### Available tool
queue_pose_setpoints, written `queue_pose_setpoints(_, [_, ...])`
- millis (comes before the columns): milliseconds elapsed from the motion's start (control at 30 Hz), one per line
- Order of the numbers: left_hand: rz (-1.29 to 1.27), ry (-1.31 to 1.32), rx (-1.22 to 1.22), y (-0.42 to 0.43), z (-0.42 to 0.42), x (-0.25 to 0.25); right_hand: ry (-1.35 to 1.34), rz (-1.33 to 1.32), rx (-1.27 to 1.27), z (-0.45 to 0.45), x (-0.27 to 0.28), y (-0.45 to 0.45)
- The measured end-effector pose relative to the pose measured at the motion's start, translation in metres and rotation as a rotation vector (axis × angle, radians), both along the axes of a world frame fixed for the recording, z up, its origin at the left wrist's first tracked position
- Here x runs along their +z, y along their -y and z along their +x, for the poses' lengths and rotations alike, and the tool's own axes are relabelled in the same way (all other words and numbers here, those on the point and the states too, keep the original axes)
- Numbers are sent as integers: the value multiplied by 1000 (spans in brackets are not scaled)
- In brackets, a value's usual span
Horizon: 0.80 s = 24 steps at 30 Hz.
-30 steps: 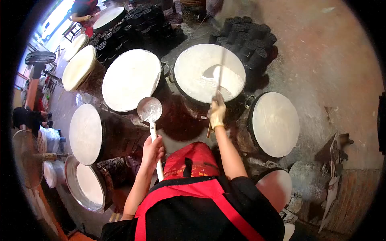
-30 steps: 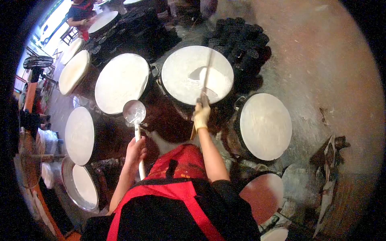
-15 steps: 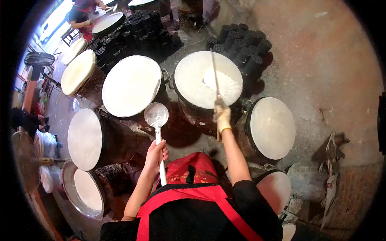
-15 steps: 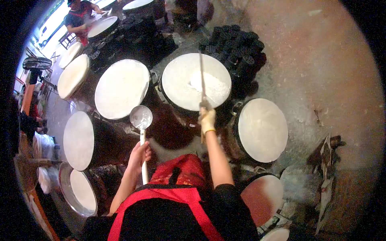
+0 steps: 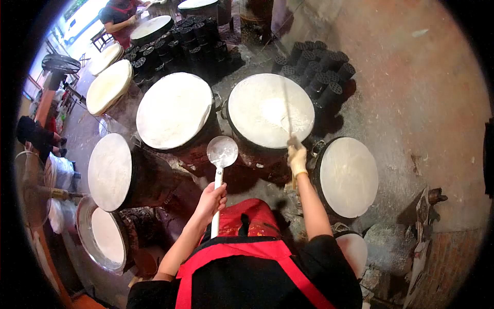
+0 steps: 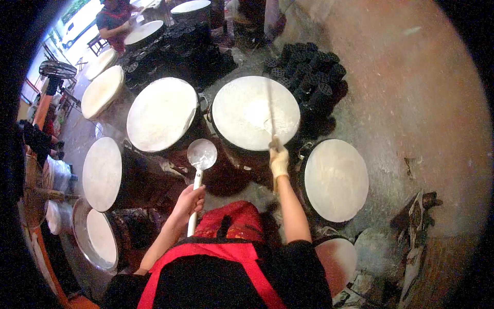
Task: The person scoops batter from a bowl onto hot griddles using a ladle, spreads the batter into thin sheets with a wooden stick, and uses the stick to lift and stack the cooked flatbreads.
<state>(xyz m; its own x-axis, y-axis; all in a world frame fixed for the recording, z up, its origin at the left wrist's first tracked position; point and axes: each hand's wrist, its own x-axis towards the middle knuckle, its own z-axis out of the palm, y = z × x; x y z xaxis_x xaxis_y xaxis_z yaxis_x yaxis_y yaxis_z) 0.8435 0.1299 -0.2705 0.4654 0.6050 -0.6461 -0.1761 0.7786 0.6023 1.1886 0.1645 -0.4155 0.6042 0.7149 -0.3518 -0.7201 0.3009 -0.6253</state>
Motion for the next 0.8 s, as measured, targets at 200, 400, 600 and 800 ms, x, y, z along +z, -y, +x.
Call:
queue_pose_setpoints(200, [192, -179, -128, -61, 43, -19, 770, -420, 427, -52, 47, 105])
queue_pose_setpoints(400, [403, -271, -191, -136, 132, -73, 297, -135, 63, -81, -4, 106])
queue_pose_setpoints(600, [-274, 144, -34, -139, 158, -26, 164, -277, 320, -103, 2, 88])
queue_pose_setpoints(800, [-416, 540, -158, -138, 61, 38, 499, -418, 118, -42, 55, 67])
